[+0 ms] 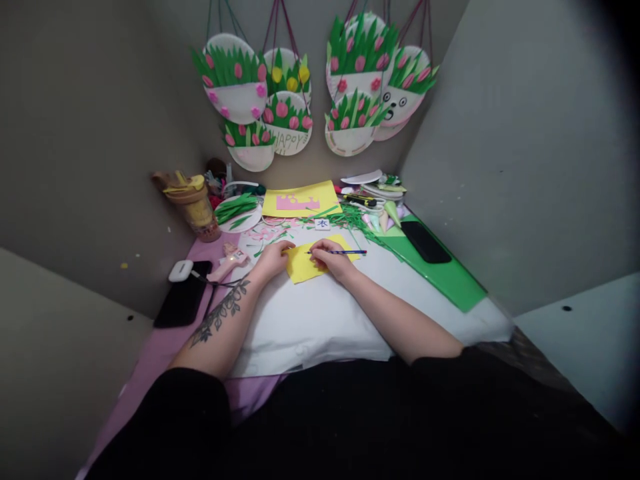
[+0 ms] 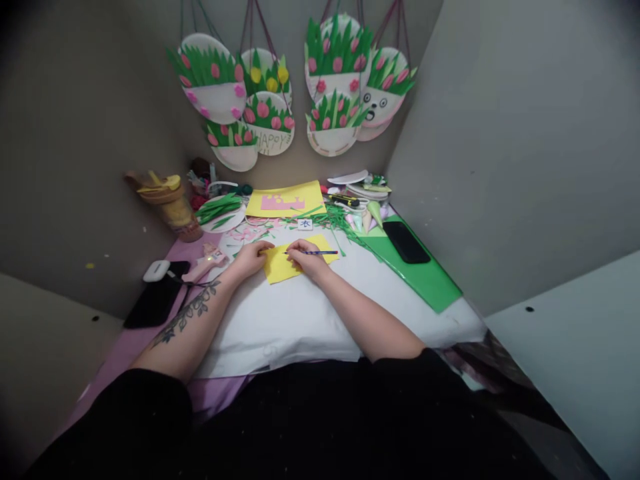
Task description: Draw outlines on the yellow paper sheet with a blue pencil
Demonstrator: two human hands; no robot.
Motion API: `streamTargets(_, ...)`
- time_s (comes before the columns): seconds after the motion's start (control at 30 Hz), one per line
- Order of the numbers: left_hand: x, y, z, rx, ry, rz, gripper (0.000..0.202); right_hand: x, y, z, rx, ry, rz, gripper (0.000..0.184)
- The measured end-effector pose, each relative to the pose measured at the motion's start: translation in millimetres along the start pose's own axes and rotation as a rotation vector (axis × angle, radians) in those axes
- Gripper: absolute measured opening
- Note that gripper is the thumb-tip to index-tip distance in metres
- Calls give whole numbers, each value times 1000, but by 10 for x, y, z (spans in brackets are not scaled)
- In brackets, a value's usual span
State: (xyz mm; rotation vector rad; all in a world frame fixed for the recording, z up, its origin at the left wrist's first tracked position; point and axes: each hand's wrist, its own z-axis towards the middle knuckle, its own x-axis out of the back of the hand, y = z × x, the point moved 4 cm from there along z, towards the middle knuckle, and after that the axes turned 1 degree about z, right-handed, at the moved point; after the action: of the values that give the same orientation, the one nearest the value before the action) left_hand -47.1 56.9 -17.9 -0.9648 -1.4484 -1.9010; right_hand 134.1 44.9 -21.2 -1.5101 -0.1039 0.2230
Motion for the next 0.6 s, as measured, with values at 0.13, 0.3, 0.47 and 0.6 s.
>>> streamTargets(0.13, 51, 55, -61, 9, -51, -117, 44, 125, -124, -101, 175, 144, 90, 12)
streamTargets(0.3, 22, 119, -177, 101, -286, -281, 50, 180, -162, -195, 210, 141, 154, 10)
streamTargets(0.47, 46, 210, -253, 29, -392, -212, 49, 18, -101, -320, 98, -67, 94, 20)
streamTargets(0.6, 122, 233, -301, -4, -533, -168, 48, -78, -124, -426, 94, -63, 90, 24)
